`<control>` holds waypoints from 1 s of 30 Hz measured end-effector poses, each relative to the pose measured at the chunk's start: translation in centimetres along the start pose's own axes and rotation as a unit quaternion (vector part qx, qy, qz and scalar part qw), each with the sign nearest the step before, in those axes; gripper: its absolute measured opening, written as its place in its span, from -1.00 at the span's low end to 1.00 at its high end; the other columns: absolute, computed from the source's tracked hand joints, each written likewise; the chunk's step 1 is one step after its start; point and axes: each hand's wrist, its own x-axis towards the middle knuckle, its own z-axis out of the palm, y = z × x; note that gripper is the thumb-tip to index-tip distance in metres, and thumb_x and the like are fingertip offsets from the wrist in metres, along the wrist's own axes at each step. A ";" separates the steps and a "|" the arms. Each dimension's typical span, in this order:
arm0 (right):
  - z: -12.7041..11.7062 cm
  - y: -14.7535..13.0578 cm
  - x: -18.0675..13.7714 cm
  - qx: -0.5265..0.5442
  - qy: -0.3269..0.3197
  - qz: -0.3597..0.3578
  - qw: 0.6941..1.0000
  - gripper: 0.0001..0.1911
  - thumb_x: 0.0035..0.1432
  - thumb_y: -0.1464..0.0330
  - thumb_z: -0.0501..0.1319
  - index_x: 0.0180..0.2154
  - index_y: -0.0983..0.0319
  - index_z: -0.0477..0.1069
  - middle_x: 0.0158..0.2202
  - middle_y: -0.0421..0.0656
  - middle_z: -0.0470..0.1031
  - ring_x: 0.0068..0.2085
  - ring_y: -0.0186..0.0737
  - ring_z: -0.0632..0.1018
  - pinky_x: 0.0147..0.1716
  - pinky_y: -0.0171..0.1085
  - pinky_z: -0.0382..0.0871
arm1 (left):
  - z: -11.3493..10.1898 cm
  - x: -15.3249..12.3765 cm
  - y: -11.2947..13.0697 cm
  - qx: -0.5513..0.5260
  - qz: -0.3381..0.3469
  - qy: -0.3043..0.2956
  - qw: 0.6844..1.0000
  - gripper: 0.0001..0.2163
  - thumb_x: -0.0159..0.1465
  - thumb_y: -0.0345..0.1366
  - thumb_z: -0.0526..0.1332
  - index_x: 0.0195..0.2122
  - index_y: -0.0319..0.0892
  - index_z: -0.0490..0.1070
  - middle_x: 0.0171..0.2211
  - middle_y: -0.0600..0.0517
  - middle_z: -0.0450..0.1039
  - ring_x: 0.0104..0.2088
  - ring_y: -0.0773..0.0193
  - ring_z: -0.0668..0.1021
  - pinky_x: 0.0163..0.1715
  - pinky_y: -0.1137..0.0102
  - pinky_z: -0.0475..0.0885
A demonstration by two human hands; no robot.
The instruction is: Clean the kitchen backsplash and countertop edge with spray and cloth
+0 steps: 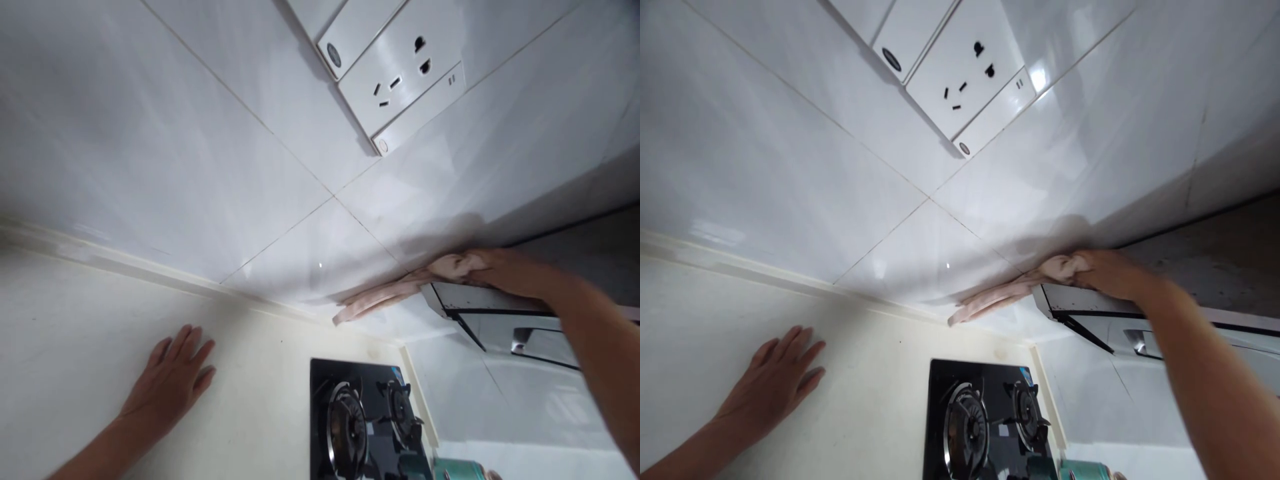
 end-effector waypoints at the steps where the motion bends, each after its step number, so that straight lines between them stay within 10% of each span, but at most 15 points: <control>1: 0.9 -1.5 0.7 0.019 -0.034 -0.025 0.999 -0.78 0.33 0.37 0.19 -0.15 0.09 0.63 0.03 -0.17 0.63 0.00 -0.14 0.60 -0.03 -0.28 0.39 | 0.0 0.0 0.0 0.003 0.002 0.001 1.000 -0.53 0.41 -0.07 -0.02 0.11 -0.22 0.51 0.24 -0.33 0.43 0.32 -0.25 0.37 0.27 -0.11 0.21; 7: 2.4 -3.4 2.7 0.046 -0.099 -0.071 0.992 -0.79 0.33 0.37 0.15 -0.19 0.14 0.58 -0.05 -0.16 0.64 -0.01 -0.15 0.58 -0.06 -0.29 0.37 | 0.2 0.0 -0.1 0.002 0.005 -0.001 1.000 -0.55 0.38 -0.08 0.03 0.10 -0.21 0.53 0.23 -0.32 0.43 0.31 -0.27 0.37 0.25 -0.11 0.21; 16: 3.6 -10.4 -3.0 -0.115 0.179 -0.103 0.972 -0.62 0.31 0.49 0.10 0.02 0.05 0.54 0.08 -0.06 0.49 0.05 0.06 0.50 0.05 -0.06 0.37 | -0.4 0.1 0.1 -0.011 -0.003 -0.008 1.000 -0.60 0.39 -0.14 0.04 0.09 -0.16 0.53 0.24 -0.27 0.41 0.32 -0.28 0.34 0.28 -0.18 0.20; 20: 10.1 -16.2 -3.8 0.124 0.178 -0.159 0.963 -0.56 0.32 0.45 0.05 0.15 0.10 0.46 0.04 -0.02 0.50 0.06 0.04 0.50 0.05 -0.07 0.44 | -1.1 0.5 0.2 0.021 0.010 -0.002 1.000 -0.61 0.39 -0.18 0.06 0.07 -0.23 0.54 0.24 -0.34 0.41 0.30 -0.29 0.38 0.26 -0.16 0.21; 23: 17.1 -18.3 -3.2 0.447 0.130 -0.061 0.883 -0.63 0.34 0.16 0.10 0.06 0.17 0.44 -0.13 -0.04 0.59 -0.13 -0.02 0.60 -0.08 -0.10 0.53 | -1.4 0.8 0.2 0.038 0.020 0.010 0.999 -0.62 0.36 -0.16 0.09 0.06 -0.20 0.54 0.22 -0.33 0.44 0.28 -0.27 0.41 0.23 -0.13 0.24; 25: 21.4 -17.7 -2.6 0.616 0.151 0.060 0.771 -0.51 0.29 -0.06 0.07 -0.03 0.17 0.44 -0.19 -0.02 0.60 -0.13 0.04 0.62 -0.13 -0.06 0.57 | -1.6 0.9 0.2 0.053 0.027 0.014 0.998 -0.61 0.34 -0.13 0.11 0.06 -0.19 0.55 0.21 -0.32 0.46 0.26 -0.27 0.43 0.21 -0.12 0.27; 28: 25.7 -14.1 -1.2 0.747 0.234 0.144 0.605 -0.40 0.24 -0.19 -0.06 -0.09 0.11 0.43 -0.15 -0.01 0.60 0.04 0.10 0.61 -0.07 0.03 0.60 | -2.0 1.0 0.3 0.083 0.033 0.013 0.996 -0.60 0.35 -0.11 0.11 0.06 -0.20 0.56 0.20 -0.33 0.47 0.25 -0.27 0.44 0.20 -0.12 0.27; 30: 27.4 -10.6 0.0 0.766 0.280 0.134 0.562 -0.46 0.22 -0.17 -0.05 -0.18 0.07 0.43 -0.16 -0.03 0.59 0.10 0.08 0.58 -0.02 0.04 0.59 | -2.3 1.1 0.3 0.092 0.034 0.005 0.995 -0.59 0.36 -0.10 0.10 0.06 -0.19 0.56 0.20 -0.33 0.47 0.25 -0.26 0.44 0.20 -0.11 0.26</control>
